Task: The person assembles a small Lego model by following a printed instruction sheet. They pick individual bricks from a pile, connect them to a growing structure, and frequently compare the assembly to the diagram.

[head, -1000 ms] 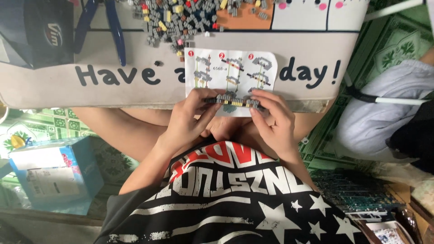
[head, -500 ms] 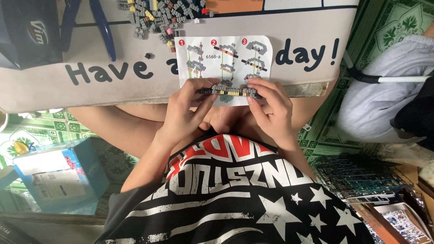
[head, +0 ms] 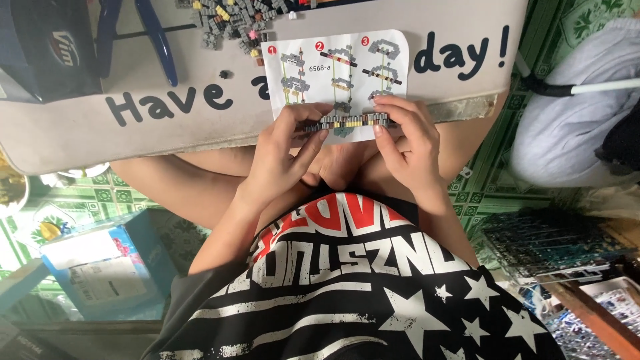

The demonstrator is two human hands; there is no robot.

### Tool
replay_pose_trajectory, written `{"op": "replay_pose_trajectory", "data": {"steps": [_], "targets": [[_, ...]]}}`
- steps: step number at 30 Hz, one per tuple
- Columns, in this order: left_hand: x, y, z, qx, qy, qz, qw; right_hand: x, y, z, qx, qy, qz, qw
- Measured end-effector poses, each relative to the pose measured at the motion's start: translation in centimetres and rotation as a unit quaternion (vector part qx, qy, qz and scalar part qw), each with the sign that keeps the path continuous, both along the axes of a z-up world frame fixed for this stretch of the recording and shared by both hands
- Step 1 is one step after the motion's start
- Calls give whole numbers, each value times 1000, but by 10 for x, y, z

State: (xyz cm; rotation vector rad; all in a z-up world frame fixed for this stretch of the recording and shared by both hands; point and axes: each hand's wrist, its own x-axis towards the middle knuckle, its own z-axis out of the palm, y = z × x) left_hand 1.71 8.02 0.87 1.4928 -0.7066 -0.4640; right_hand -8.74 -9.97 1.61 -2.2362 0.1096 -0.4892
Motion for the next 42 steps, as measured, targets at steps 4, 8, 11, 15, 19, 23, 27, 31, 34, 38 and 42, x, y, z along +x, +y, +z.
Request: {"op": "replay_pose_trajectory", "data": {"steps": [4,8,11,15,19,23,27,31,34,38,42], "targets": [[2,3,-4,-1,-20,-26,999,0,4,1,-6,-10,-8,1000],[3,6,0,-3,-34,-39,999,0,7,3,-43,-26,2,999],[-1,13,2,26,-65,-35,997,-4,14,2,-102,-28,0,994],[-2,29,6,47,-88,-23,995,-7,27,-1,-138,-22,13,990],[7,45,13,61,-125,-38,990,-7,39,-2,-168,-38,56,983],[15,54,28,64,-149,-62,985,-8,49,0,-180,-46,85,979],[15,54,22,73,-166,-62,981,-11,48,-8,-173,-40,79,981],[19,55,9,57,-117,-67,989,-12,45,-13,-158,-38,77,984],[23,56,3,42,-60,-69,995,-12,42,-16,-139,-37,77,987],[29,56,3,7,-3,-91,996,-10,42,-18,-126,-55,64,988],[25,54,5,12,34,-53,998,-13,31,-27,-79,-88,63,991]]}}
